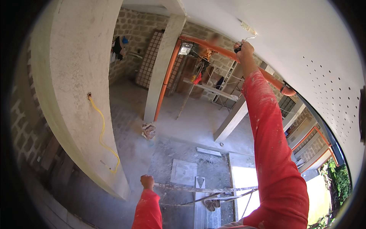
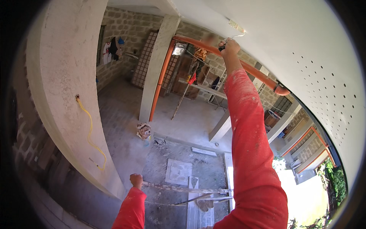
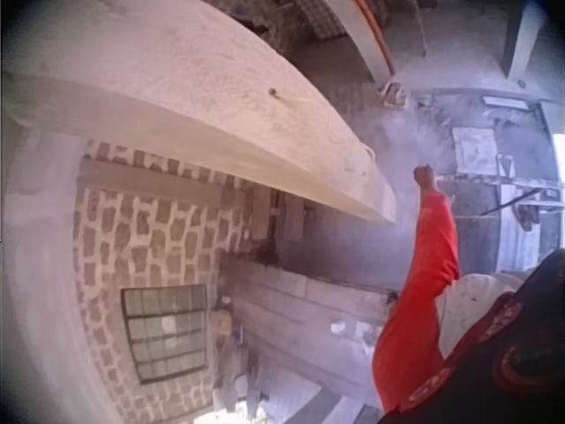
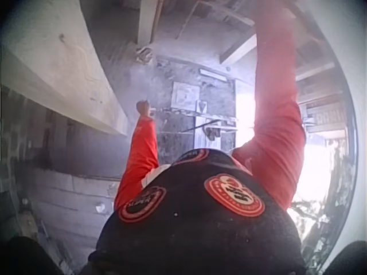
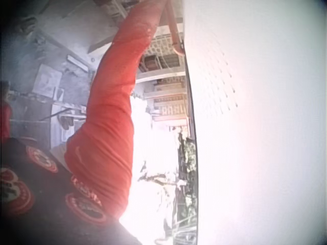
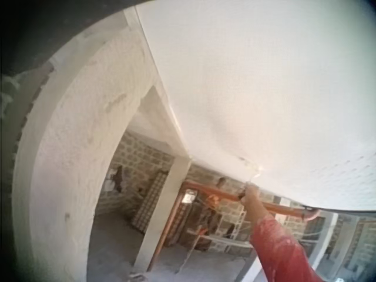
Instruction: The person paints a ceiling using a paint roller on an extension pole. They repeatedly roll white paint onto the ceiling surface, occasionally dip the roller into a bucket, and adjust their position on scaffolding to reach different areas.
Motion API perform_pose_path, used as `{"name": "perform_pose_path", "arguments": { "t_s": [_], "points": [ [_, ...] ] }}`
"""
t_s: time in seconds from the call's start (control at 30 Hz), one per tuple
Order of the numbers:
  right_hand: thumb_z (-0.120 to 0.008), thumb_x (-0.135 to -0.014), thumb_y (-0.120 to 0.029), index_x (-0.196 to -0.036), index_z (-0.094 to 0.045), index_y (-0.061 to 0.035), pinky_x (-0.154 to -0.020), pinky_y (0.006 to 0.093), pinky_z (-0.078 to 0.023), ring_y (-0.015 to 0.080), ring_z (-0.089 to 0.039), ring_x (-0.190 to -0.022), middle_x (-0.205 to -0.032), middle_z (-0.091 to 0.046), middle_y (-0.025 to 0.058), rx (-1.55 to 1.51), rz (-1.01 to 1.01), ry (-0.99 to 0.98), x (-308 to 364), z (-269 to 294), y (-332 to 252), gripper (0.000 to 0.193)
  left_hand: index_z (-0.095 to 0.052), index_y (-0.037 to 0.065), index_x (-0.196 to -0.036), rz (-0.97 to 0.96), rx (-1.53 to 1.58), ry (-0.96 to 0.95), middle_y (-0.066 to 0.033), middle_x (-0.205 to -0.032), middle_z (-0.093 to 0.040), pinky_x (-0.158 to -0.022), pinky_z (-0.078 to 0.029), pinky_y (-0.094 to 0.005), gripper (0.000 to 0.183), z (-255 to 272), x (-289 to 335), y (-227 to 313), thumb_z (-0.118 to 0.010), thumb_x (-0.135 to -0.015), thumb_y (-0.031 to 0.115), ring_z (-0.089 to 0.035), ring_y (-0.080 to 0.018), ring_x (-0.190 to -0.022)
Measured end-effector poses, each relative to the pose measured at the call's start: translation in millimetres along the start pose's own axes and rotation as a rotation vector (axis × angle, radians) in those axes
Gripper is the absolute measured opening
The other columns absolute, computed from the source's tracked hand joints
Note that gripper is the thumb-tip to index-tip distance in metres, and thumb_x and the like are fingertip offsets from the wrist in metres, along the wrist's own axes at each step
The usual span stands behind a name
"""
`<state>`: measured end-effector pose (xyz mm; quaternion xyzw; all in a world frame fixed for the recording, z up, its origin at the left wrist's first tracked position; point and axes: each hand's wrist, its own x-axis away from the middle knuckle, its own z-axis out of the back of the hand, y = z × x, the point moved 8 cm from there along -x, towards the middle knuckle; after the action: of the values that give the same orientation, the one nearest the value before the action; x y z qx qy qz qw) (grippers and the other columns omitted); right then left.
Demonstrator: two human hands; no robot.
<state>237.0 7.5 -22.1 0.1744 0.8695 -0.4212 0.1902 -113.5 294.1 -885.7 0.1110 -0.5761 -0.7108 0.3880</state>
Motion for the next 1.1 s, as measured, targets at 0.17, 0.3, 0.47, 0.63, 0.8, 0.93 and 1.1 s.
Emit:
{"name": "perform_pose_path", "arguments": {
  "t_s": [0.17, 0.3, 0.47, 0.63, 0.8, 0.93, 1.1],
  "points": [
    [-0.049, -0.104, -0.004, -0.095, -0.044, -0.0062, -0.052, 0.0320, -0.043, 0.0194, -0.047, -0.064, -0.083, -0.048, 0.0071, 0.037, 0.047, -0.079, 30.5, -19.8, -4.6, 0.010, -0.062, -0.002, -0.064, 0.090, 0.011, 0.043, -0.0251, -0.069, -0.068, -0.064, -0.055, -0.0518, 0.015, -0.3, -12.1, -21.9, -0.058, -0.075, 0.008, -0.068, -0.0444, -0.064],
    [-0.050, -0.104, -0.004, -0.096, -0.047, -0.0059, -0.052, 0.0307, -0.042, 0.0179, -0.048, -0.066, -0.083, -0.048, 0.0066, 0.034, 0.146, -0.098, 129.3, -52.4, -32.7, 0.009, -0.058, -0.001, -0.061, 0.033, -0.016, 0.019, -0.0218, -0.063, -0.065, -0.052, -0.056, -0.0507, 0.020, -0.6, -2.4, 1.1, -0.061, -0.079, 0.007, -0.065, -0.0369, -0.051],
    [-0.049, -0.106, -0.004, -0.105, -0.049, -0.0045, -0.054, 0.0295, -0.042, 0.0158, -0.048, -0.068, -0.086, -0.048, 0.0055, 0.051, 0.267, -0.162, 261.6, -100.5, -77.6, 0.002, -0.061, -0.001, -0.062, 0.102, -0.018, -0.019, -0.0232, -0.071, -0.070, -0.065, -0.054, -0.0507, 0.017, -20.8, 0.4, -1.1, -0.060, -0.076, 0.009, -0.068, -0.0443, -0.067],
    [-0.051, -0.107, -0.006, -0.105, -0.052, -0.0033, -0.053, 0.0277, -0.042, 0.0140, -0.050, -0.069, -0.085, -0.048, 0.0042, -0.002, 0.314, -0.295, 366.4, -153.9, -101.2, 0.004, -0.059, -0.002, -0.064, -0.047, 0.088, -0.008, -0.0224, -0.070, -0.068, -0.059, -0.054, -0.0519, 0.017, -27.5, -36.3, -40.7, -0.061, -0.078, 0.007, -0.069, -0.0420, -0.063],
    [-0.052, -0.108, -0.008, -0.107, -0.055, -0.0036, -0.052, 0.0256, -0.042, 0.0130, -0.052, -0.069, -0.084, -0.051, 0.0028, 0.051, 0.383, -0.322, 438.7, -173.3, -125.8, 0.005, -0.060, -0.003, -0.066, -0.017, 0.044, 0.079, -0.0246, -0.071, -0.068, -0.060, -0.053, -0.0538, 0.015, -16.2, -19.2, -23.9, -0.060, -0.077, 0.006, -0.070, -0.0457, -0.067],
    [-0.051, -0.108, -0.010, -0.119, -0.057, -0.0024, -0.052, 0.0237, -0.041, 0.0104, -0.050, -0.069, -0.087, -0.055, 0.0056, 0.101, 0.409, -0.353, 462.6, -176.5, -129.0, 0.014, -0.066, -0.003, -0.073, 0.026, -0.004, 0.058, -0.0284, -0.083, -0.072, -0.073, -0.056, -0.0542, 0.016, -12.6, -17.4, -22.5, -0.061, -0.077, 0.011, -0.071, -0.0488, -0.082],
    [-0.052, -0.108, -0.010, -0.131, -0.057, -0.0026, -0.051, 0.0238, -0.041, 0.0102, -0.050, -0.068, -0.088, -0.058, 0.0077, 0.127, 0.440, -0.324, 466.8, -154.8, -130.6, 0.025, -0.068, -0.004, -0.076, -0.097, -0.064, -0.005, -0.0290, -0.086, -0.072, -0.073, -0.056, -0.0544, 0.016, -18.6, -22.2, -16.0, -0.061, -0.076, 0.010, -0.071, -0.0493, -0.084]
  ]
}}
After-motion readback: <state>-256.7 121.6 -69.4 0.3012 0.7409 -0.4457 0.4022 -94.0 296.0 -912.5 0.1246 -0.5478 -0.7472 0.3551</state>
